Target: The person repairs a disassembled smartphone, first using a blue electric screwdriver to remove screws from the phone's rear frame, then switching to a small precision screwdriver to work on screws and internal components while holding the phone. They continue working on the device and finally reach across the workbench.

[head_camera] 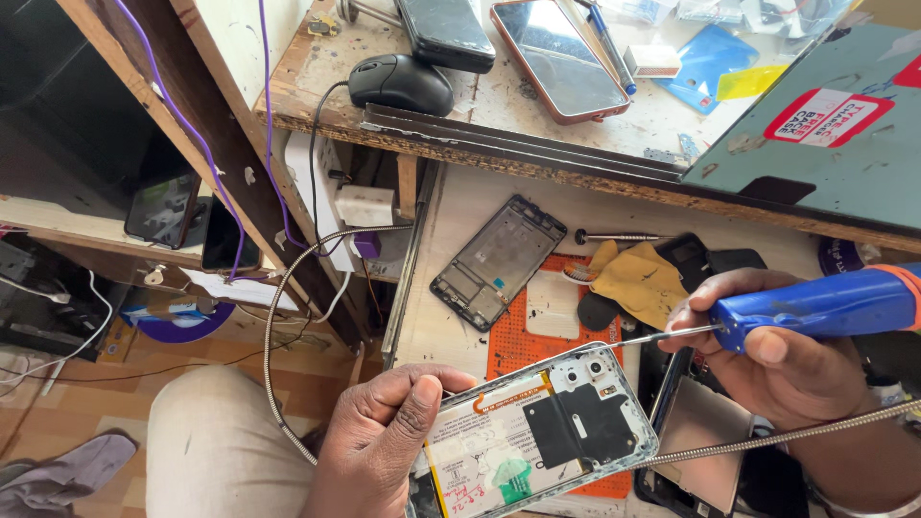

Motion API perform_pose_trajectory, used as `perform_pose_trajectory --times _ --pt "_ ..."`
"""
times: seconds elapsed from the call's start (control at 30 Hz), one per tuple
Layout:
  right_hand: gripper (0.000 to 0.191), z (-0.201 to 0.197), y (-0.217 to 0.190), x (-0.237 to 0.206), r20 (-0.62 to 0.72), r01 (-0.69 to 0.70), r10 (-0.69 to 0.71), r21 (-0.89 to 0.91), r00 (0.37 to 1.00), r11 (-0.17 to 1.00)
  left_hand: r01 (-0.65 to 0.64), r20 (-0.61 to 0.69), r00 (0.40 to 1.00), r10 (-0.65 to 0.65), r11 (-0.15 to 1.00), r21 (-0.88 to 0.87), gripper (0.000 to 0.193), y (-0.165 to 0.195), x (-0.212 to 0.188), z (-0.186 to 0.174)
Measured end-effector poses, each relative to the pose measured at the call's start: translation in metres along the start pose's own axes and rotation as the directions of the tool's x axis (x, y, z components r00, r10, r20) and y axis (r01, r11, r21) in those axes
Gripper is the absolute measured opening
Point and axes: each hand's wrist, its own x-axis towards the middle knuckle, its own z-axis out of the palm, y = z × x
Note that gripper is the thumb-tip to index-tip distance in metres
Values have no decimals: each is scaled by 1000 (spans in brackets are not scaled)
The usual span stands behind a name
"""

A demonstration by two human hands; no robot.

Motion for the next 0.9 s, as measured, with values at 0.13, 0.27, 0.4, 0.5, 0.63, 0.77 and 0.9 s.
perform_pose_trajectory --times 0.13,0.27,0.4,0.5,0.63,0.77,0.9 --pt "49 1 -1 0 3 2 -2 2 1000 1000 -2 -6 1000 2 1000 -29 35 -2 1 -1" --pt "49 2 -3 -2 -20 -7 7 -13 1000 1000 10 -28 1000 -10 1000 -20 35 -2 1 -1" --pt "49 3 -3 0 -23 24 -24 -21 999 1000 22 -33 999 -23 999 -34 35 -1 1 -1" --pt "50 2 -2 1 -24 20 -20 -11 1000 1000 25 -27 999 -27 998 -50 35 0 1 0" --pt "48 0 -2 0 -14 24 -24 -2 1000 1000 28 -32 999 -29 999 -28 37 0 0 0" --pt "47 -3 -2 0 23 16 -17 18 1000 1000 30 -35 999 -32 998 -53 37 1 -1 0" --pt "47 -5 -2 3 30 33 -33 14 999 999 33 -42 998 -35 998 -46 37 1 1 0"
